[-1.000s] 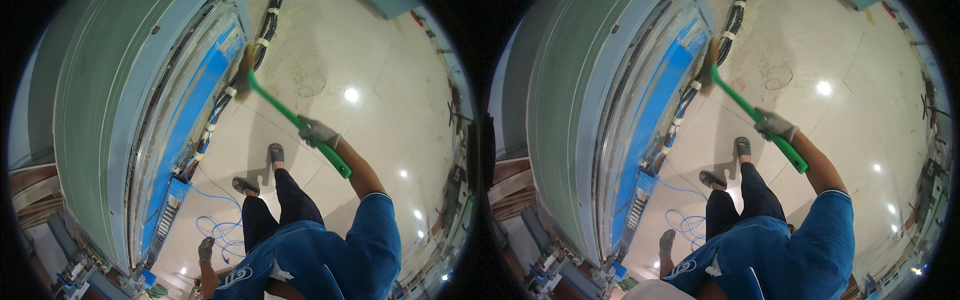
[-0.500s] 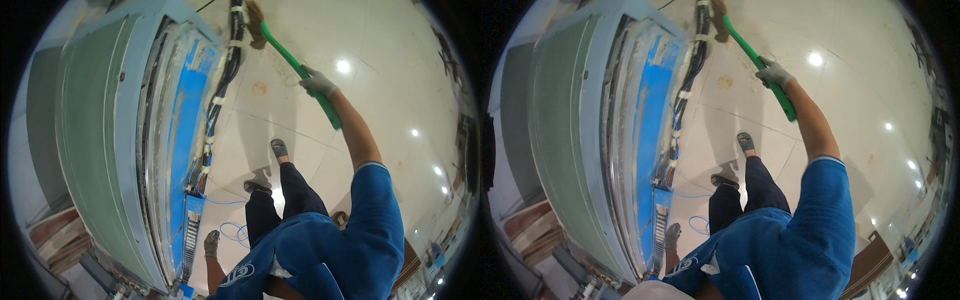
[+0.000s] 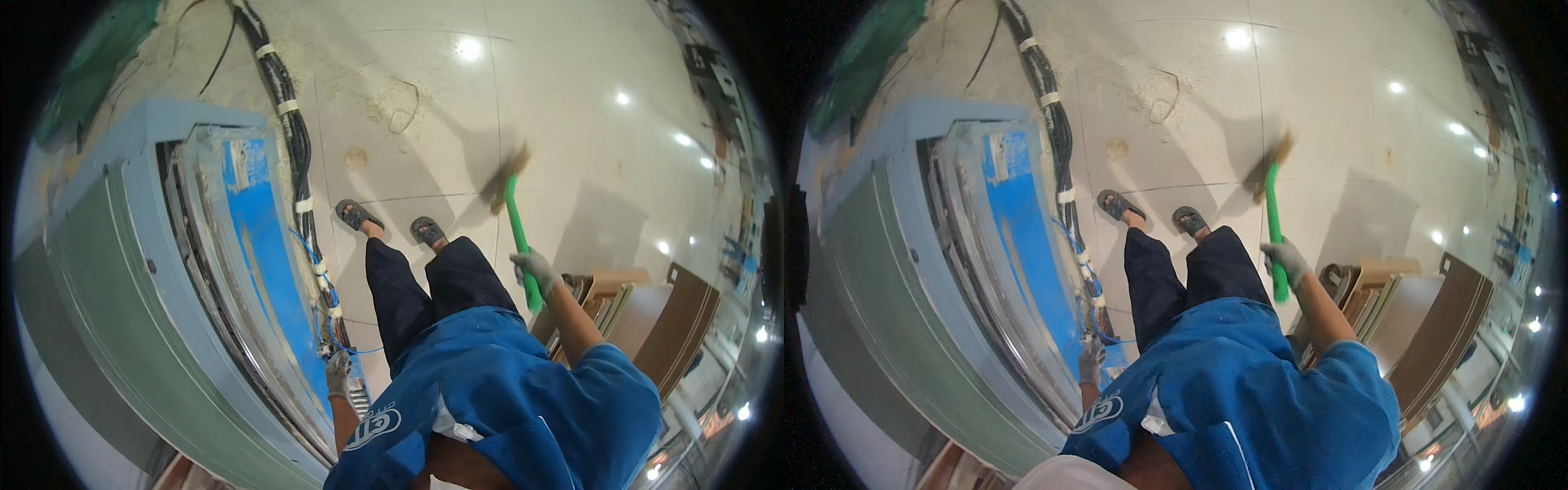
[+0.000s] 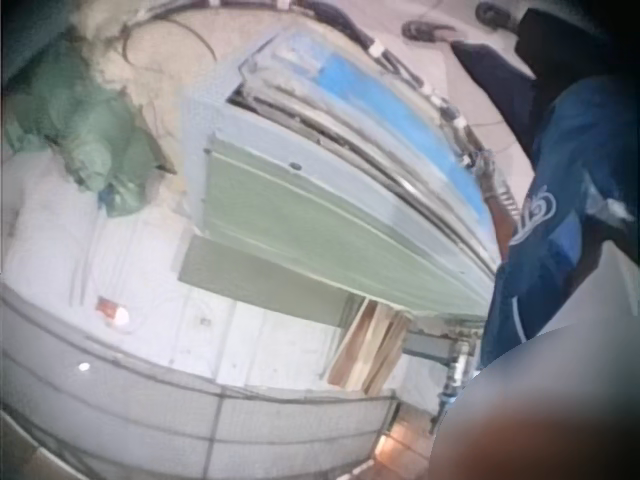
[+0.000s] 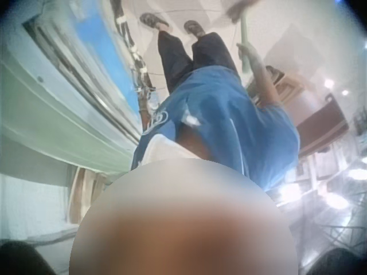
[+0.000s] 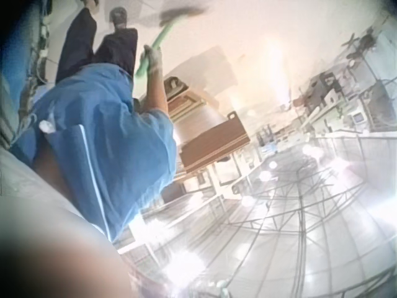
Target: The person removes a finished wooden panel from a machine and stacks it. Then, using a broom and dustpan, the person sweeps sawdust from the floor and collects it into a green sack.
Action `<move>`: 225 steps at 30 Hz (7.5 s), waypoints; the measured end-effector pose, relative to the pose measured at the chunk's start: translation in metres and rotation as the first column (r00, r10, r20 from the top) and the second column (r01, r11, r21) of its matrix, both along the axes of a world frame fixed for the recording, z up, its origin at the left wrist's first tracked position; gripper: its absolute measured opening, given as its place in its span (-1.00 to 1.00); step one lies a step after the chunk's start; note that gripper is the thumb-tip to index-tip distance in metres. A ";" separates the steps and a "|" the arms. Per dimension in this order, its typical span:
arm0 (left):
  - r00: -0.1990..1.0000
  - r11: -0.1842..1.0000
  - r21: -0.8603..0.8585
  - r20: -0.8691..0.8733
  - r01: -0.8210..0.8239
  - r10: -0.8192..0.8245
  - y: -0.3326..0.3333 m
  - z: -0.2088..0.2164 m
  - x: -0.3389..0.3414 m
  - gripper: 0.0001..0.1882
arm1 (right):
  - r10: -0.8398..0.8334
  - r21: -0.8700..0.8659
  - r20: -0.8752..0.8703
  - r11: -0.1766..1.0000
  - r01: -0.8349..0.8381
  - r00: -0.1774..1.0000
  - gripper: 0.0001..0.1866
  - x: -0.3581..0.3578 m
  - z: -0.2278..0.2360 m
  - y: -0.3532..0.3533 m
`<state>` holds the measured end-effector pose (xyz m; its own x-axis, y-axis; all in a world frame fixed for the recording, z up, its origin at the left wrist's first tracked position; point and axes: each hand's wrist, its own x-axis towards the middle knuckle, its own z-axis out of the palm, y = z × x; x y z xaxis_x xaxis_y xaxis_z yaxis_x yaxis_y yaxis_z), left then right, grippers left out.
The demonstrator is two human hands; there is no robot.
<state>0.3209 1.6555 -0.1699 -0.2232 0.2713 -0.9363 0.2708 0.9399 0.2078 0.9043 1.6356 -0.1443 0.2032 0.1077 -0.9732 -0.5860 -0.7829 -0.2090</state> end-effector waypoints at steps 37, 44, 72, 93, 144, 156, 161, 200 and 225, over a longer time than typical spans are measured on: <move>0.747 0.772 0.091 -0.344 0.629 -0.569 0.533 -0.386 0.228 -0.21 | 0.272 0.159 0.303 0.930 -0.330 0.913 -0.14 -0.030 -0.184 0.480; 0.764 0.836 0.137 -0.502 0.532 -0.404 0.611 -0.472 0.251 -0.26 | 0.286 0.374 0.280 0.847 -0.378 0.917 -0.16 -0.016 -0.213 0.574; 0.683 0.504 0.462 -0.532 0.730 -0.501 0.751 -0.446 0.224 -0.26 | 0.843 -0.494 0.506 0.457 -0.740 0.183 -0.53 0.091 -0.184 0.290; 0.870 0.760 0.439 -0.126 0.480 -0.477 0.756 -0.347 0.217 -0.63 | 0.732 0.033 0.429 -0.599 -0.800 -0.529 -0.73 -0.152 -0.359 0.538; 0.619 0.530 0.329 -0.302 0.782 -0.725 0.767 -0.358 0.188 -0.57 | 0.669 -0.200 0.494 -0.535 -0.821 -0.556 -0.37 0.231 -0.174 0.479; 0.664 0.531 0.436 -0.243 0.726 -0.708 0.763 -0.353 0.188 -0.60 | 0.663 0.398 0.489 -0.747 -0.532 -0.566 -0.88 -0.053 -0.382 0.459; 0.717 0.603 0.507 -0.043 0.615 -0.696 0.760 -0.353 0.188 -0.61 | 0.514 0.078 0.554 -0.815 -0.574 -0.655 -0.87 -0.177 -0.436 0.444; 0.789 0.691 0.382 -0.255 0.613 -0.559 0.759 -0.333 0.218 -0.41 | 0.515 -0.513 0.495 -0.477 -0.713 -0.700 -0.63 0.155 -0.280 0.736; 0.884 0.760 0.452 -0.206 0.466 -0.420 0.759 -0.301 0.244 -0.45 | 0.794 0.386 0.005 0.559 -0.734 0.608 -0.39 0.031 -0.311 0.588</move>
